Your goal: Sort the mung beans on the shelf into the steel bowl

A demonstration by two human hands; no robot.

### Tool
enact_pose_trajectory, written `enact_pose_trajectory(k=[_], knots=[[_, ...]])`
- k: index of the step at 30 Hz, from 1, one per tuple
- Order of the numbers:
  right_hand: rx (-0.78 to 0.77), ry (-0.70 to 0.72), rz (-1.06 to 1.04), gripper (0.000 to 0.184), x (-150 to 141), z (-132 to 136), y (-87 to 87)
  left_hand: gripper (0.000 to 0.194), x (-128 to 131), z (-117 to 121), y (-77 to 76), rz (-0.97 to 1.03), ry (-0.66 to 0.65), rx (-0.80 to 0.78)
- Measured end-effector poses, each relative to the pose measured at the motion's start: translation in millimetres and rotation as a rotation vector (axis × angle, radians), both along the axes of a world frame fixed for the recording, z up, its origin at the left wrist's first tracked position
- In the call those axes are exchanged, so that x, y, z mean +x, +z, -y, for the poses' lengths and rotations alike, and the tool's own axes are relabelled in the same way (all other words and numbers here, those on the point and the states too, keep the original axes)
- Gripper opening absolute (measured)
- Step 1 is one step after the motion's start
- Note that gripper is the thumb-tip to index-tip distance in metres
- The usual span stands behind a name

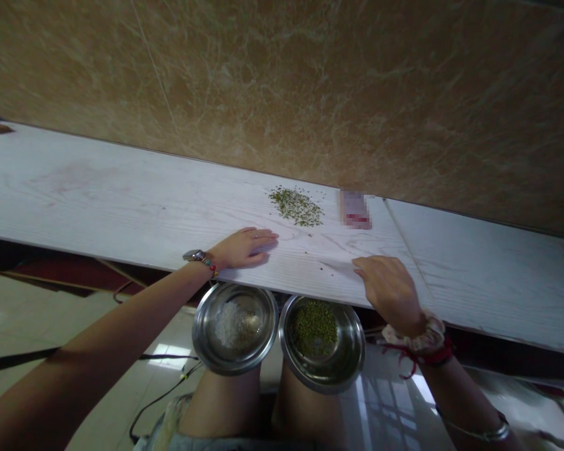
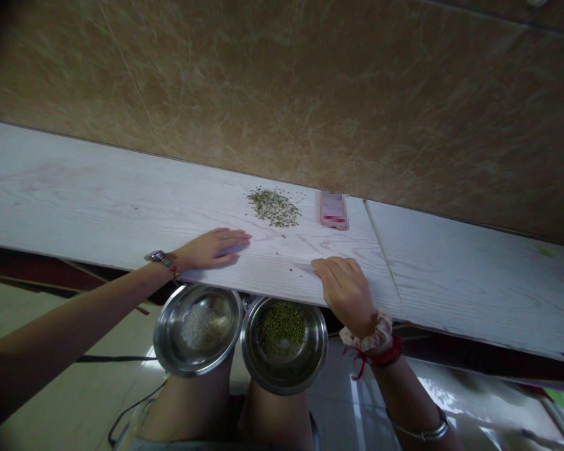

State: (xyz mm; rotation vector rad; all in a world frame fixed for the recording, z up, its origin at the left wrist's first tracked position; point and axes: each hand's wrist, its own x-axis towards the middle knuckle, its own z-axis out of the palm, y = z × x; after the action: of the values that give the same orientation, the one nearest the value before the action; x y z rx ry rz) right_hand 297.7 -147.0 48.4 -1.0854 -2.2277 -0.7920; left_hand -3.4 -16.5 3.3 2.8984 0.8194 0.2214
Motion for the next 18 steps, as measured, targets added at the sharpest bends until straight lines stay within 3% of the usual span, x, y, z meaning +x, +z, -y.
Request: enact_pose_trajectory(k=[10,18], knots=[[-0.046,0.072,-0.032,0.017,-29,-30,0.6,0.041,1,0,1.2,0.024,-0.017,0.017],[-0.253,0.127,-0.086,0.015,0,-17,-0.7,0.04,0,-1,-0.8,0.018,-0.009,0.007]])
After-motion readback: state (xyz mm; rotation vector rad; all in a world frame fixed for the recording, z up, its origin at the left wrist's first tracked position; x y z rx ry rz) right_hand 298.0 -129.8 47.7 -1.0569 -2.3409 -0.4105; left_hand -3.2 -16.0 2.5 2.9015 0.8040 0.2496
